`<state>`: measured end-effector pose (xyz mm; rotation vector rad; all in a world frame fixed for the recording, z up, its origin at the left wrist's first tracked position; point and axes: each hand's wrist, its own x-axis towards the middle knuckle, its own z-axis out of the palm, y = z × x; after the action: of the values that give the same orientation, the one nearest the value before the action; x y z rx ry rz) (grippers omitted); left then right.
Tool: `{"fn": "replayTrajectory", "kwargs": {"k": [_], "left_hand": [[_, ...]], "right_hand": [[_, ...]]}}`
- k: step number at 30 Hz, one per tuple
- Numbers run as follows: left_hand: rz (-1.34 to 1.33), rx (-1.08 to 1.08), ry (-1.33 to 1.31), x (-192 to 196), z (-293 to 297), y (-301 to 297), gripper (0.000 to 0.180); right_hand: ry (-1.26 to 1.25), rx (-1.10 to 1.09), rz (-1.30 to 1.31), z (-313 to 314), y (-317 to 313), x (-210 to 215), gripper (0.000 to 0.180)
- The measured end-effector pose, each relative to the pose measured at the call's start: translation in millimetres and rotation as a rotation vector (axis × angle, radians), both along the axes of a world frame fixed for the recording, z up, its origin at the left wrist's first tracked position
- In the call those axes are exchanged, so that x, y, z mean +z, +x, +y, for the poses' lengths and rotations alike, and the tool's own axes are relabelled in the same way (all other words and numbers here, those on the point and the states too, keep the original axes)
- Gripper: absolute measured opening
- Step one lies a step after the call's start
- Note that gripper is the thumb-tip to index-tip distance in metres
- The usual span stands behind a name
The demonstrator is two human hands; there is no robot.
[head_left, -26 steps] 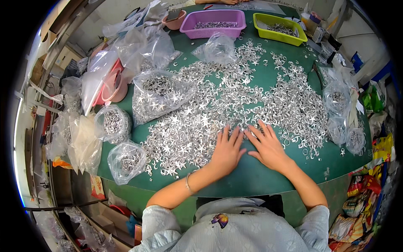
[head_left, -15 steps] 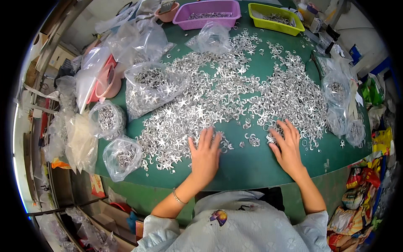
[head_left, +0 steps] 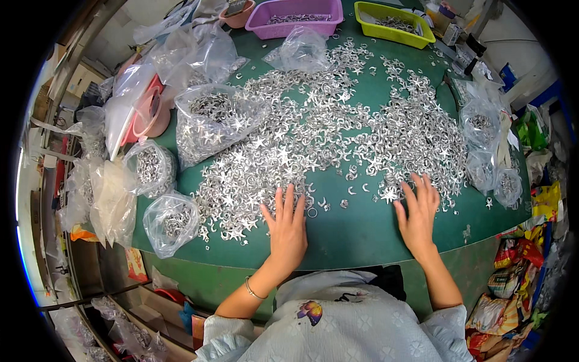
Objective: The person sorts and gathers star-shaped and crescent-shaped silver charms on a green work table, picking them up by hand and placing them into bags.
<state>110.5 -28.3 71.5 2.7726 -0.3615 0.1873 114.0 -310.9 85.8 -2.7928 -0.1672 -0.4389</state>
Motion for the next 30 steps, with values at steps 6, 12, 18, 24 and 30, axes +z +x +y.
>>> {"fn": "replayTrajectory", "kwargs": {"k": [6,12,18,24,30], "left_hand": [[-0.015,-0.205,-0.006,2.4,-21.3,12.0,0.039],[-0.036,-0.081,-0.079,3.0,-6.6,6.8,0.031],[-0.009,-0.140,-0.272,14.4,-25.0,0.3,0.035],[0.078,-0.122,-0.696,14.8,-27.8,-8.7,0.039],[0.235,-0.054,-0.917,21.0,-40.3,-3.3,0.039]], "right_hand": [[0.011,0.425,0.074,47.8,18.8,6.6,0.038],[0.172,0.331,-0.035,44.2,16.7,-3.8,0.029],[0.150,0.390,-0.085,68.6,21.9,-19.2,0.023],[0.868,0.141,0.169,71.1,11.2,0.8,0.007],[1.265,0.152,0.400,64.3,7.2,-1.1,0.006]]}}
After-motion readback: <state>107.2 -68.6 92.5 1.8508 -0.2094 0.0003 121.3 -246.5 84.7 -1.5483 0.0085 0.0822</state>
